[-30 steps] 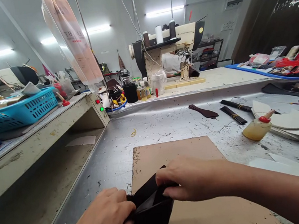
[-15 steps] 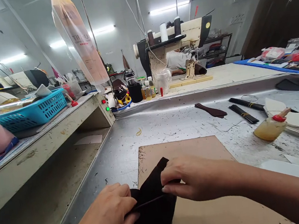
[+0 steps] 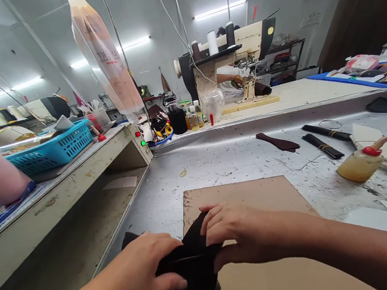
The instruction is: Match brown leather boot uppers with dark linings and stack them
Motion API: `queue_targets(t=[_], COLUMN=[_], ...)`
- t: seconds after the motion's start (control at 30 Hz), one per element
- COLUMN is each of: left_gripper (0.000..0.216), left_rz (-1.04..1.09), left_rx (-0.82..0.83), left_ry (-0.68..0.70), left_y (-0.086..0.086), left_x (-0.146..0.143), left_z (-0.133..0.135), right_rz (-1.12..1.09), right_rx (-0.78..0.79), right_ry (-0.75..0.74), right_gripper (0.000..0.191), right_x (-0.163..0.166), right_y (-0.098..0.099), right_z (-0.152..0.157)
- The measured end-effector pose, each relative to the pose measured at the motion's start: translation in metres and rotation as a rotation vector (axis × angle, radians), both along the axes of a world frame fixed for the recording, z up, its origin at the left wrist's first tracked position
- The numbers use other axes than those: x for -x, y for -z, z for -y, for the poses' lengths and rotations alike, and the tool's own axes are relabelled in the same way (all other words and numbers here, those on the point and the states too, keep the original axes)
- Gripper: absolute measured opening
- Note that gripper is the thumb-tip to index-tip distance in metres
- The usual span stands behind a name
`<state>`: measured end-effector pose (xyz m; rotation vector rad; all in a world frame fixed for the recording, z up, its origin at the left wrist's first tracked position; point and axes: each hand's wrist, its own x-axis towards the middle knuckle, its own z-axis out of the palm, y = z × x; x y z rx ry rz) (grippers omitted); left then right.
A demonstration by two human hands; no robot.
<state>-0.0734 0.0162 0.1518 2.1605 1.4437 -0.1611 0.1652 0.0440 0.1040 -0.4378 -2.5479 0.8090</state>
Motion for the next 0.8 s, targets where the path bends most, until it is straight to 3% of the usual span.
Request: queue_targets(t=[0.27, 0.33, 0.47, 0.57, 0.63, 0.7, 0.77, 0.8], left_gripper=[0.014, 0.013, 0.021, 0.034, 0.04, 0.041, 0.039, 0.038], left_rz=[0.188, 0.222, 0.283, 0.426, 0.553, 0.659, 0.738, 0.757], left_rx=[0.288, 0.29, 0.254, 0.27, 0.182, -0.02, -0.32, -0.473], left_ry=[0.052, 0.062, -0.079, -0.163, -0.222, -0.333, -0.476, -0.541], left_y=[-0.017, -0.022, -0.026, -0.022, -0.019, -0.016, -0.014, -0.013], left_x=[-0.014, -0.025, -0.052, -0.057, -0.049, -0.038, -0.028, -0.025], left_z=[0.008, 0.008, 0.007, 0.003, 0.001, -0.001, -0.002, -0.002], right_rz=[-0.021, -0.02, -0.086, -0.215, -0.364, -0.456, -0.392, -0.323], right_rx=[0.214, 0.256, 0.295, 0.422, 0.452, 0.467, 0.623, 0.74], right_ry=[0.044, 0.028, 0.049, 0.183, 0.358, 0.529, 0.54, 0.461], right_gripper=[0.013, 0.012, 0.015, 0.024, 0.028, 0.036, 0.052, 0.06], right_x=[-0.023, -0.022, -0.011, -0.011, -0.02, -0.033, -0.046, -0.05], right_y=[-0.017, -0.02, -0.031, -0.037, -0.033, -0.021, -0.003, 0.006], right_z=[0.005, 0.01, 0.01, -0.006, -0.017, -0.022, -0.016, -0.009])
